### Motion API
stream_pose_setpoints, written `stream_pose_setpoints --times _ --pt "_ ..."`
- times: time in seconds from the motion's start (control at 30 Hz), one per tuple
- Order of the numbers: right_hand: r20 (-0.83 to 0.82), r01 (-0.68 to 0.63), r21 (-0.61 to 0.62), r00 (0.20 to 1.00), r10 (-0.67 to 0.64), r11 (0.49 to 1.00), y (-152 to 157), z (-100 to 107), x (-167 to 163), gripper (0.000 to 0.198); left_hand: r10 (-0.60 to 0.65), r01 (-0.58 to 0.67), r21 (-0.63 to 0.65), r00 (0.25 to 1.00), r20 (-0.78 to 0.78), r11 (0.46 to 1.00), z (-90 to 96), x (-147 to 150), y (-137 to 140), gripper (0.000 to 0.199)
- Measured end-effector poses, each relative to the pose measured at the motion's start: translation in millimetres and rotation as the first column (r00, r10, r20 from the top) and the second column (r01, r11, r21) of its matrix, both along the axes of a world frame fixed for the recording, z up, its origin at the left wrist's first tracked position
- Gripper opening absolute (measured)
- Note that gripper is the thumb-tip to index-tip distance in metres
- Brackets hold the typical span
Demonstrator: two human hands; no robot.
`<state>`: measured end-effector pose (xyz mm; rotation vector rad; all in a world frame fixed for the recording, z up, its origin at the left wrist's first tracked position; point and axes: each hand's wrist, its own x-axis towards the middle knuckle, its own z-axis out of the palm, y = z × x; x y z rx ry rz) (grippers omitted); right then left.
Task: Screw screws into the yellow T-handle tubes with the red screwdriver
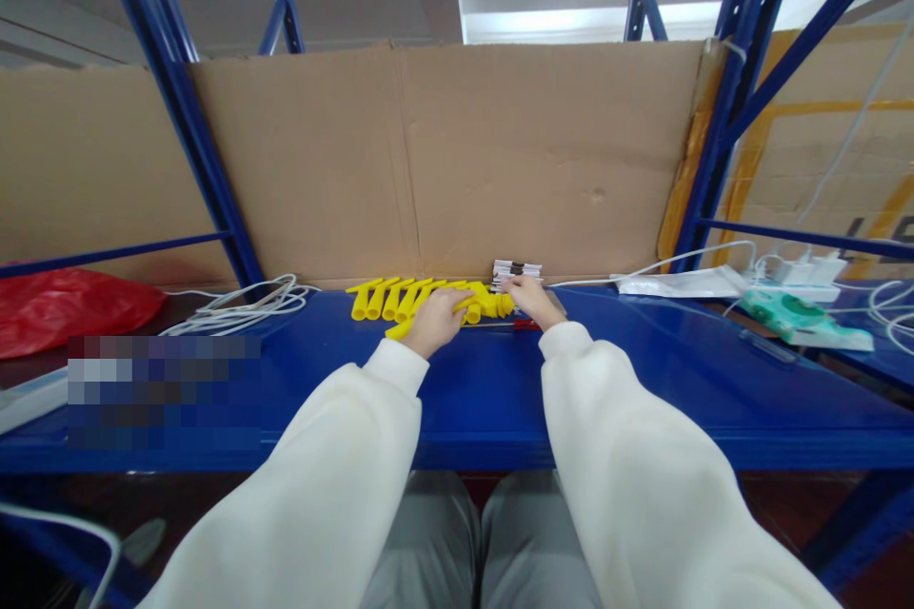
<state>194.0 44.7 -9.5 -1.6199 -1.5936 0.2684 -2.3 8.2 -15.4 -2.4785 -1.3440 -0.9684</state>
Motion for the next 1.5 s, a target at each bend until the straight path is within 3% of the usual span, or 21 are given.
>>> stream_pose_setpoints --times 0.13,0.27,0.37,0.5,0.67,0.83,1.0,1.07,1.17,1.23,1.33,1.4,1.5 --pt "-0.262 -0.290 0.054 0.919 0.293 0.956 -9.4 -2.1 -11.2 0.031 -0.012 0.012 -0.001 1.000 -0.003 1.000 -1.2 -1.3 1.2 0.039" --pt "-0.365 -0.409 -0.011 0.851 0.377 0.912 -18.5 -3.8 -19.9 0.021 -0.021 0.021 0.002 0.999 0.033 1.000 -2.6 -1.2 2.8 0.043" --pt "-0.447 -0.347 -0.003 0.839 0.310 0.938 -19.4 -0.9 -21.7 0.013 -0.021 0.022 -0.012 0.998 0.053 1.000 -2.1 -0.4 1.6 0.046" --pt "-0.595 -0.102 0.070 0.794 0.123 0.992 -15.1 5.7 -12.8 0.010 -0.012 0.015 -0.047 0.999 0.051 0.999 1.0 0.4 -2.9 0.049" --pt "-0.701 0.190 0.095 0.710 -0.070 0.977 -8.5 7.6 9.5 0.011 -0.043 0.047 -0.046 0.996 0.077 0.998 3.3 2.0 -6.7 0.046" --pt "-0.774 0.231 0.119 0.631 -0.056 0.966 -2.1 3.1 20.6 0.013 -0.099 0.103 -0.024 0.988 0.122 0.994 1.8 0.8 -4.3 0.048" --pt "-0.807 0.191 0.130 0.591 -0.009 0.973 -4.5 4.4 18.9 0.012 -0.161 0.168 -0.026 0.970 0.183 0.985 2.1 -8.0 3.7 0.045" --pt "-0.822 0.168 0.163 0.568 0.040 0.972 -7.6 5.6 17.0 0.012 -0.124 0.127 -0.003 0.969 0.212 0.992 4.4 -15.3 7.3 0.041" --pt "-0.788 0.143 0.195 0.612 0.068 0.970 -11.6 5.5 16.0 0.017 0.081 -0.087 0.006 0.955 0.284 0.996 10.5 -35.1 11.8 0.038" --pt "-0.767 0.137 0.182 0.640 0.053 0.974 -12.9 4.3 16.6 0.019 0.295 -0.296 -0.048 0.897 0.330 0.954 14.5 -55.1 14.0 0.038" --pt "-0.761 0.142 0.154 0.649 0.026 0.978 -13.6 2.5 17.5 0.018 0.595 -0.575 -0.176 0.714 0.370 0.799 16.3 -89.5 16.5 0.038" --pt "-0.749 0.148 0.150 0.662 0.015 0.978 -14.0 2.0 17.2 0.017 0.709 -0.656 -0.279 0.601 0.368 0.701 13.5 -109.0 18.3 0.036" --pt "-0.728 0.156 0.136 0.685 -0.008 0.978 -14.8 2.2 16.1 0.017 0.793 -0.720 -0.339 0.505 0.341 0.605 5.5 -125.1 22.2 0.034"
